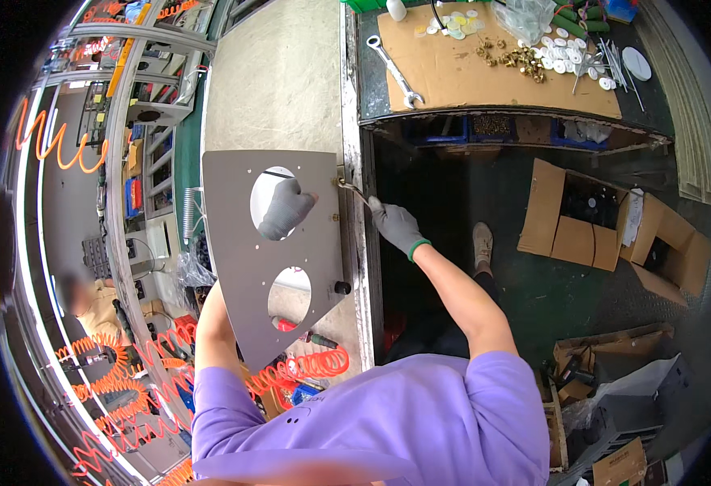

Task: The recorder assembles a metal control panel using pneumatic tools, screws, and electronic components in a workshop.

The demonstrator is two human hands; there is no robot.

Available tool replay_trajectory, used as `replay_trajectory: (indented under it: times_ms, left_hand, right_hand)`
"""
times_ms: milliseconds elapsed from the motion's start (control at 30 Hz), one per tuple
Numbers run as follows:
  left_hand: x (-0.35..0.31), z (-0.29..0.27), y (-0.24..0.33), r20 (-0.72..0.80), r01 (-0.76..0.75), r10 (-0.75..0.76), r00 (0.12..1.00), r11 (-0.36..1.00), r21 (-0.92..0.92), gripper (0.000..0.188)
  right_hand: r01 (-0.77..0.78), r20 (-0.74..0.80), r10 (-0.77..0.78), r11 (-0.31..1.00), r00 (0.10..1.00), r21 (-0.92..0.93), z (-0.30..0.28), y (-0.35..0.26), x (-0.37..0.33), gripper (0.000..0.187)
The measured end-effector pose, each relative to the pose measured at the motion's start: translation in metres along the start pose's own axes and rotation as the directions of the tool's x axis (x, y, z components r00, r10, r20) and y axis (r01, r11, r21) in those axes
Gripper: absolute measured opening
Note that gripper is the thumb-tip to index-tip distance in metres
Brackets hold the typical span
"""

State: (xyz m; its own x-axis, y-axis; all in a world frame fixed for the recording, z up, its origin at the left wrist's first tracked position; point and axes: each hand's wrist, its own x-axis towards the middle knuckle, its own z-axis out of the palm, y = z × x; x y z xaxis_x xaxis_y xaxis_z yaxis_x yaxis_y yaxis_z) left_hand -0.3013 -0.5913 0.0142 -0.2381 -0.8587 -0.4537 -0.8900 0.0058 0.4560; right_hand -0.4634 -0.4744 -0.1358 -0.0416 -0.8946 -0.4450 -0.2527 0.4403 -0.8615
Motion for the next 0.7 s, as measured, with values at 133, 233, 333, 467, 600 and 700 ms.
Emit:
replay_trajectory:
  times_ms: [133,233,333,467,600,700]
  left_hand:
    - [0.01,0.026,0.039,0.051,-0.078,0.07,0.996,0.98,0.185,0.024]
    - [0.011,0.024,0.026,0.024,-0.176,0.177,0.984,0.983,-0.051,0.025]
    - [0.015,0.02,0.03,0.049,-0.135,0.133,0.99,0.99,0.043,0.033]
    - [0.017,0.026,0.026,-0.076,-0.229,0.23,0.97,0.973,0.024,0.04]
    - [0.02,0.033,0.018,-0.101,-0.319,0.304,0.947,0.929,-0.186,0.043]
    - [0.019,0.028,0.023,0.021,-0.121,0.131,0.991,0.956,-0.266,0.043]
  right_hand:
    - [-0.082,-0.004,0.098,0.855,0.995,0.512,-0.013,0.051,-0.011,0.055]
    - [-0.13,0.081,0.13,0.428,0.988,0.894,-0.017,0.043,-0.014,0.036]
    - [0.047,-0.058,0.088,0.126,0.994,0.991,-0.028,0.02,-0.011,0.029]
    - [0.185,-0.184,-0.072,0.007,0.98,0.983,-0.037,0.003,0.008,0.028]
    - [0.238,-0.241,0.01,0.124,0.971,0.963,-0.037,-0.017,0.016,0.027]
    - [0.271,-0.281,0.053,0.141,0.958,0.952,-0.038,-0.022,0.016,0.026]
